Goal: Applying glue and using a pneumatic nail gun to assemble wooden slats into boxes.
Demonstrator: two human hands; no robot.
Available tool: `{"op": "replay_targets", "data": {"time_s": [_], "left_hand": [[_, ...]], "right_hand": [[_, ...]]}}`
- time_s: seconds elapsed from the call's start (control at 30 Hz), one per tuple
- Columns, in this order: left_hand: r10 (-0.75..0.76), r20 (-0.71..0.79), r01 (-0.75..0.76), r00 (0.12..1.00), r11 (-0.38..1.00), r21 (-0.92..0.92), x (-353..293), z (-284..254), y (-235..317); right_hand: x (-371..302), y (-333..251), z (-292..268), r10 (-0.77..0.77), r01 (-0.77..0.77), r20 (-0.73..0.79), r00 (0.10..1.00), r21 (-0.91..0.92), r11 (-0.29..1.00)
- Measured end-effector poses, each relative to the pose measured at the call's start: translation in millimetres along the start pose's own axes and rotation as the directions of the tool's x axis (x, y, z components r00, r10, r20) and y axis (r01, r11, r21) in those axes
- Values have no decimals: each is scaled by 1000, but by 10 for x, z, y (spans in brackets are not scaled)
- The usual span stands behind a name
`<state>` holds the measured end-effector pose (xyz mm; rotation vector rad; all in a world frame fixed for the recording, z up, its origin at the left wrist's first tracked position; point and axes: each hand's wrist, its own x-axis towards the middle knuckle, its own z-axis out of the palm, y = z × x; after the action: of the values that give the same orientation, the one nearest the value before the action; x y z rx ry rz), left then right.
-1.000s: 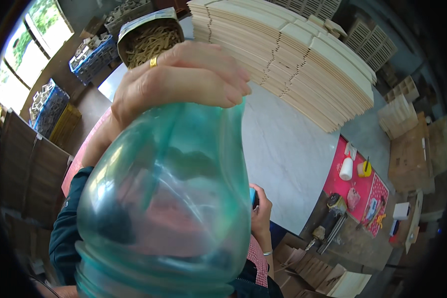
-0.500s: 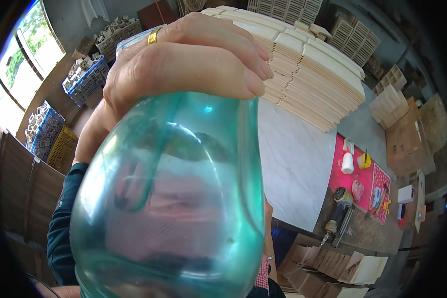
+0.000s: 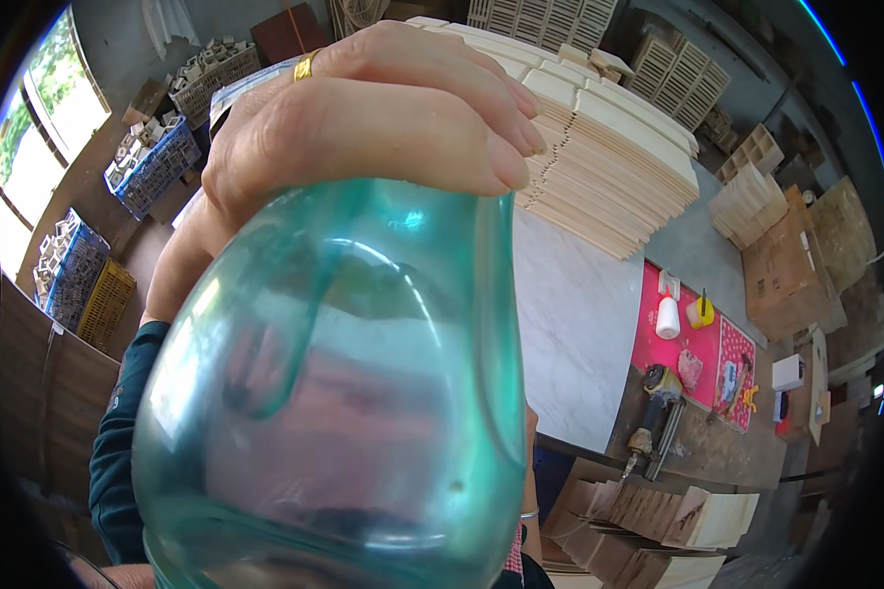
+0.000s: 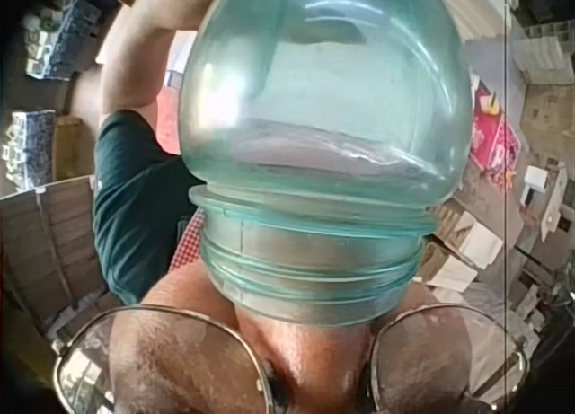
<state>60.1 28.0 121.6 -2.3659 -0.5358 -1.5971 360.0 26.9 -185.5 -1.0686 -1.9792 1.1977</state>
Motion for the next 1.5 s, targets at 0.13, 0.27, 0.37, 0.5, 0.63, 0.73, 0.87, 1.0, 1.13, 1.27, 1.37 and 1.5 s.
{"op": "replay_targets", "data": {"time_s": [0.13,0.27,0.37,0.5,0.63,0.73,0.87,1.0,1.13,1.27,1.37,1.5], "left_hand": [[59,67,-62,996,997,44,61,-37,-34],[120,145,-136,982,985,105,112,-86,-26],[136,148,-151,980,984,97,120,-94,-25],[152,162,-170,975,980,105,137,-100,-12],[160,170,-179,972,978,104,152,-114,-28],[157,176,-177,972,979,104,153,-136,-22],[113,183,-147,977,972,182,170,-176,34],[97,163,-126,982,975,182,133,-185,35],[114,144,-141,983,971,192,120,-204,-12],[119,134,-144,984,971,193,83,-231,-54],[51,149,-74,988,985,157,3,-219,-71],[-169,182,151,969,982,110,-393,-212,-63]], "right_hand": [[16,-389,231,32,-5,18,999,-790,613],[54,-646,389,67,15,-2,998,-970,-242],[84,-656,401,57,20,6,998,-970,-242],[67,-652,400,54,37,25,998,-970,-241],[51,-607,416,50,32,20,999,-970,-242],[47,-598,427,48,28,16,999,-970,-242],[87,-674,418,68,21,6,998,-974,-224],[154,-259,39,-5,27,63,998,-345,938],[170,-263,-2,-4,-4,61,998,122,993],[212,-248,9,-3,0,46,999,77,997],[236,-142,13,-72,72,-4,997,-28,997],[348,-555,-137,-100,94,-80,992,-78,993]]}}
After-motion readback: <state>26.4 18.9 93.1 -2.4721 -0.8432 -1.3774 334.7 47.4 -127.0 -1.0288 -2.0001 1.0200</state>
